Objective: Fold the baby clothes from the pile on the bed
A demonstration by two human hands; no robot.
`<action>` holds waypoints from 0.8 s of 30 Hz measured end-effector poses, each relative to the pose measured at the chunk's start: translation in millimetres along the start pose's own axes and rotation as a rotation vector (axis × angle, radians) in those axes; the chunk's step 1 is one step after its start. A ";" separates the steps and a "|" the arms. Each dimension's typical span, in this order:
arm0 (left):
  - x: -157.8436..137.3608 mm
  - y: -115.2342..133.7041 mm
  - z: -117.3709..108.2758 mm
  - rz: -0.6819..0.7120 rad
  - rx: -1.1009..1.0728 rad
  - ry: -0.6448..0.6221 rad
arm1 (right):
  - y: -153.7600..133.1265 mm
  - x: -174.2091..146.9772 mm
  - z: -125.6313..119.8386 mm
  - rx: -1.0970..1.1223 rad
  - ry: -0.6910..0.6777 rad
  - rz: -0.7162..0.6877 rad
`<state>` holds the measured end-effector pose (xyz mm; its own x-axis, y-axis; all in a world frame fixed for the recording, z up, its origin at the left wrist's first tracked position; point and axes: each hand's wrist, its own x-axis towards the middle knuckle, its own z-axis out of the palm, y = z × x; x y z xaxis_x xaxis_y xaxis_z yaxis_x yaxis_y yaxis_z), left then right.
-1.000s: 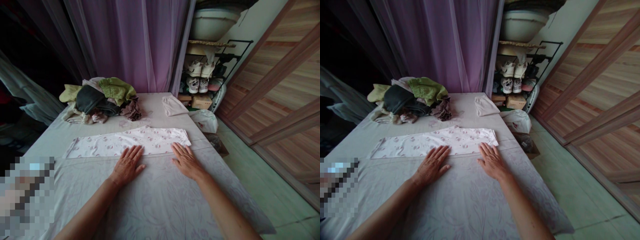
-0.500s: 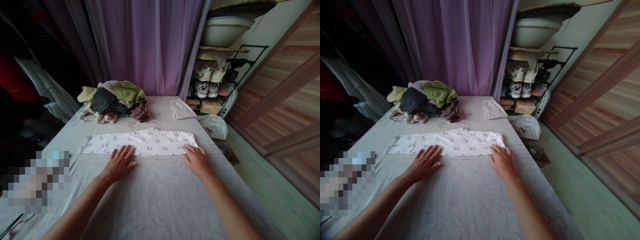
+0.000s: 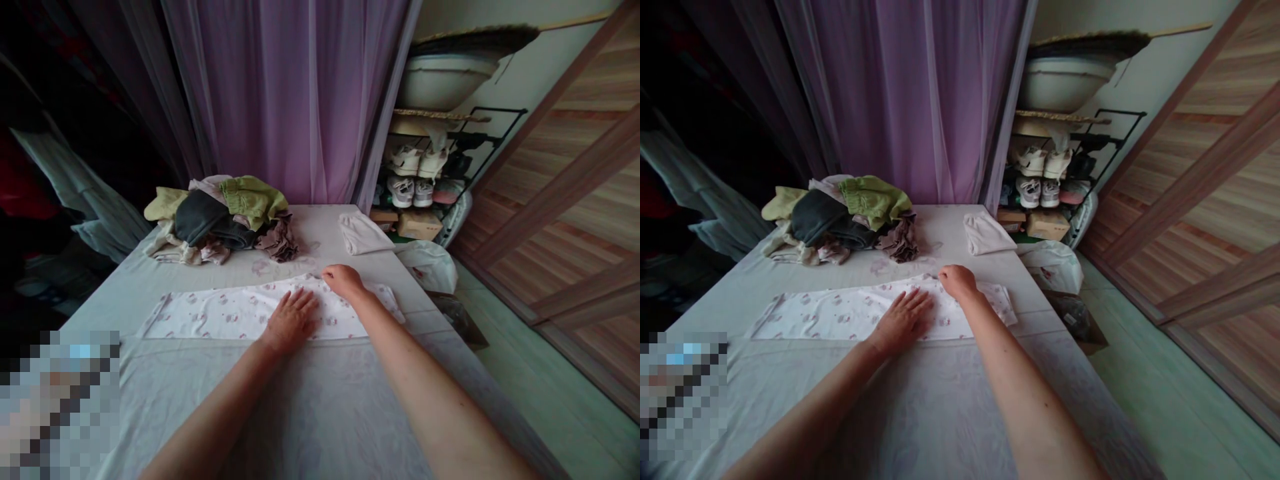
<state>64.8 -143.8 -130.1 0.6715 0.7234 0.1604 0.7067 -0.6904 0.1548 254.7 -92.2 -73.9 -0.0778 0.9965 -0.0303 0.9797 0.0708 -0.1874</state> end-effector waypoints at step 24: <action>-4.9 4.6 23.6 0.036 0.053 0.112 | 11.9 31.4 23.7 -0.039 0.016 -0.078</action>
<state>70.0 -150.3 -153.2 0.6699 0.6904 0.2731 0.6951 -0.7125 0.0959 259.5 -61.2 -100.3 -0.1520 0.9884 -0.0016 0.9771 0.1501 -0.1505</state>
